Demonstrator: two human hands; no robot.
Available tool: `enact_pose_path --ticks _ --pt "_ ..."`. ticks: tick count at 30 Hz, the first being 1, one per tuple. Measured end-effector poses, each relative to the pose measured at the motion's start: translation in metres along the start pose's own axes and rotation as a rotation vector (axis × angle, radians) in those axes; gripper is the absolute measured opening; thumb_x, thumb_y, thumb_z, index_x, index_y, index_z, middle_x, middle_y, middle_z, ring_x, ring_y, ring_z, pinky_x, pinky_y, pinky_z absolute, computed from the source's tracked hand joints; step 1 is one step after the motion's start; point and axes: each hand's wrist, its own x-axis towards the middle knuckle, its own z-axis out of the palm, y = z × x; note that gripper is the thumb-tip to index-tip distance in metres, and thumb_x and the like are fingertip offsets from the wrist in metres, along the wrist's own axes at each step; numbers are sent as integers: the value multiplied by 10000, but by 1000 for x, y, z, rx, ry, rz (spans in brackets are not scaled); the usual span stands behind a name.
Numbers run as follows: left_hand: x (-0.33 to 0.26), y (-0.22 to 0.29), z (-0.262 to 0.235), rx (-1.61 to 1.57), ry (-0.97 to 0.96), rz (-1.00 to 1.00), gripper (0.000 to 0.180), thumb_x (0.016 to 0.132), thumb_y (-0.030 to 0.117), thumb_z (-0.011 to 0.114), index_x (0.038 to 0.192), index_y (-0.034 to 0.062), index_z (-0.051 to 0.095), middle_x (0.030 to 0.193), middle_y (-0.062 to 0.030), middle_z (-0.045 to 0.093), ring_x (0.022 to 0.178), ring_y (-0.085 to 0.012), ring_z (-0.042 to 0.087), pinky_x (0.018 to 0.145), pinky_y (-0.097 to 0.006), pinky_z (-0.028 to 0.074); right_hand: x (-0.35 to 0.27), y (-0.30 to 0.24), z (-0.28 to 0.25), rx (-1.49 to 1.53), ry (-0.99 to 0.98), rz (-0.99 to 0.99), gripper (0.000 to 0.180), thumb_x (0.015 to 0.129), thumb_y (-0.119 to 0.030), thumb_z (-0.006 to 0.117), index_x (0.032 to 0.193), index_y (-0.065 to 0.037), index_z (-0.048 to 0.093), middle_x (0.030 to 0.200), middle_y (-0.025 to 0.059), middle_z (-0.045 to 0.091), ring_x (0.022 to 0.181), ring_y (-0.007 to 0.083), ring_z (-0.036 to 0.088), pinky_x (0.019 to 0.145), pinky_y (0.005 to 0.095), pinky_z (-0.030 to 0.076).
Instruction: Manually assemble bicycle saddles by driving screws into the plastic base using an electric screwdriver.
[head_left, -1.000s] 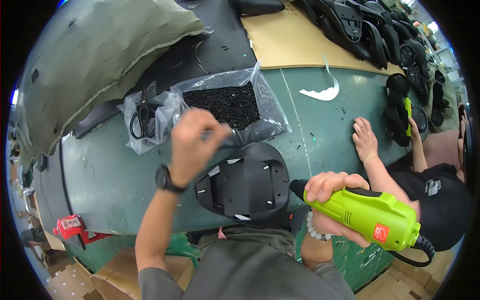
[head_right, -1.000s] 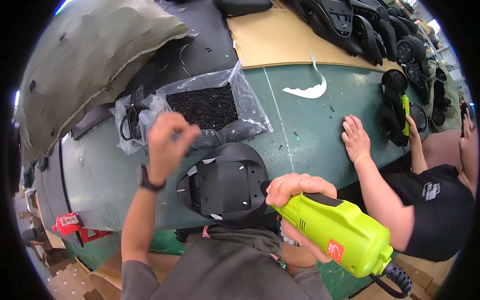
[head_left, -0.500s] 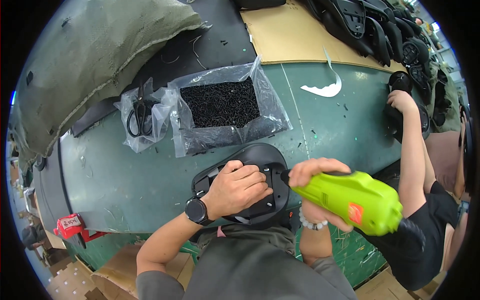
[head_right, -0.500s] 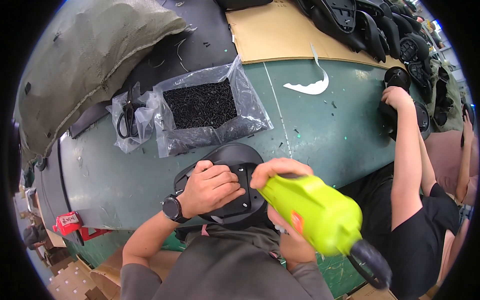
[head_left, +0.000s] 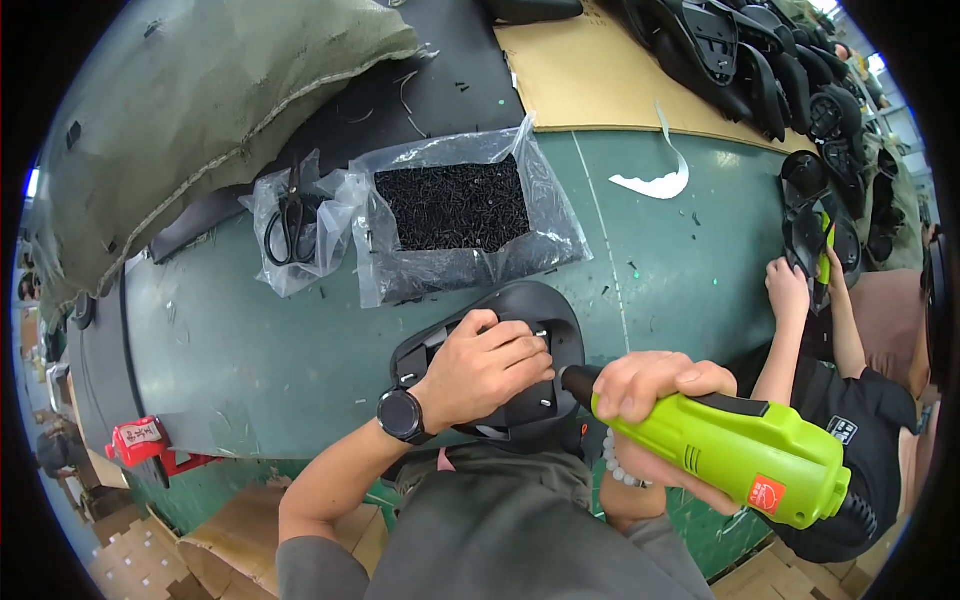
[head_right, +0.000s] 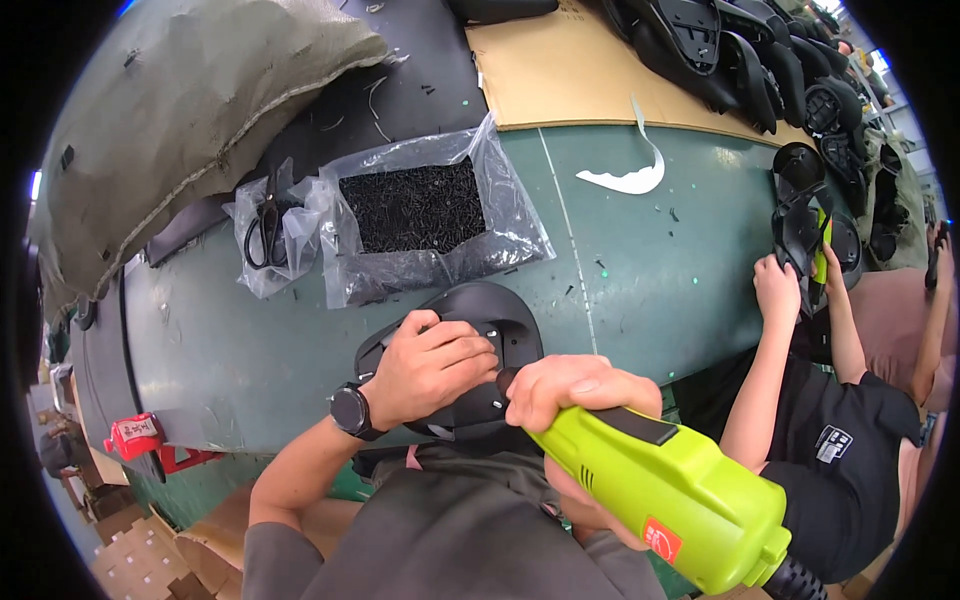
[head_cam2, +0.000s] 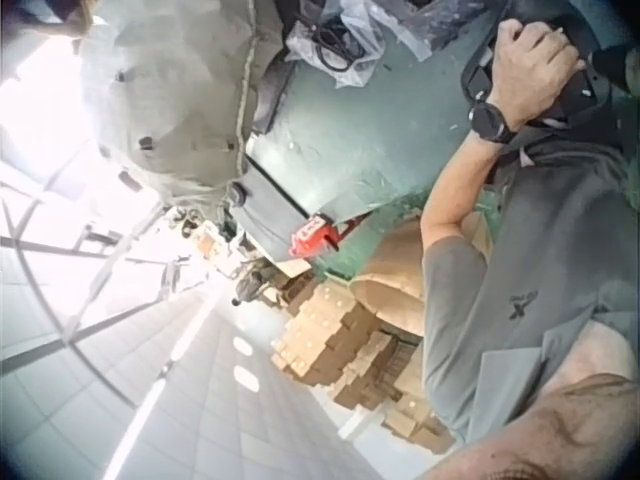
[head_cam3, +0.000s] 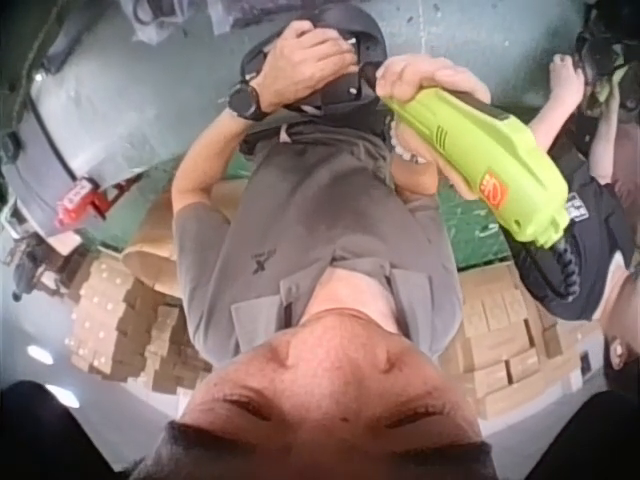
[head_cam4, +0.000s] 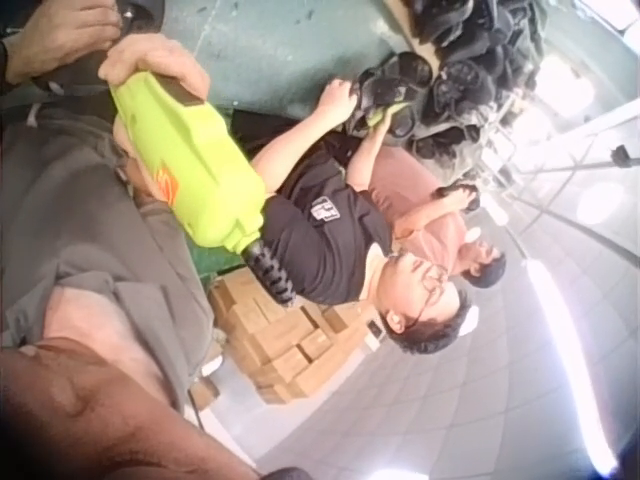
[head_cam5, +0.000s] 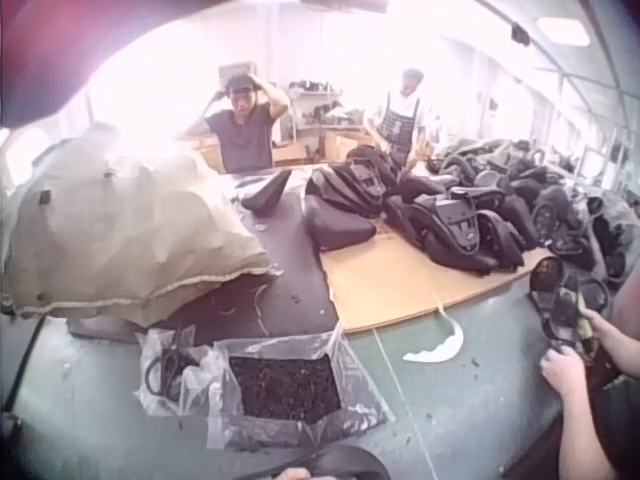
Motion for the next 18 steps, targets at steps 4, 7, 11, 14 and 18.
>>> enact_pose_path --ticks 4,7,11,14,18 --pt "-5 -1 0 -43 -18 36 174 789 252 713 878 112 661 921 34 646 909 -123 597 764 -307 397 -3 7 1 -104 25 -52 1048 641 -896 494 1218 -23 437 774 111 580 570 235 572 546 362 511" --pt "-7 1 -1 -26 -33 57 233 790 284 711 935 109 664 968 20 647 958 -134 589 800 -318 396 -4 14 -6 -75 10 -94 1063 635 -903 494 1227 -22 431 772 110 580 570 234 572 548 359 509" --pt "6 -14 -24 49 9 40 539 807 459 662 1172 66 607 1182 -89 594 1132 -282 532 978 -432 373 -15 -2 -6 -126 44 -88 1054 632 -908 490 1211 -27 441 755 109 584 575 234 578 560 364 510" --pt "19 -79 -28 154 65 -324 379 827 312 652 1049 9 603 1093 -149 613 1068 -341 535 907 -458 410 -28 -15 -14 -181 45 -21 1065 616 -910 504 1205 -25 446 746 108 586 578 236 582 564 363 509" --pt "-4 -141 -17 514 43 -495 276 817 248 675 993 36 665 994 -104 611 982 -288 538 844 -409 433 -37 -11 -13 -202 59 47 1116 548 -920 545 1193 -15 450 756 117 583 595 241 572 574 367 500"
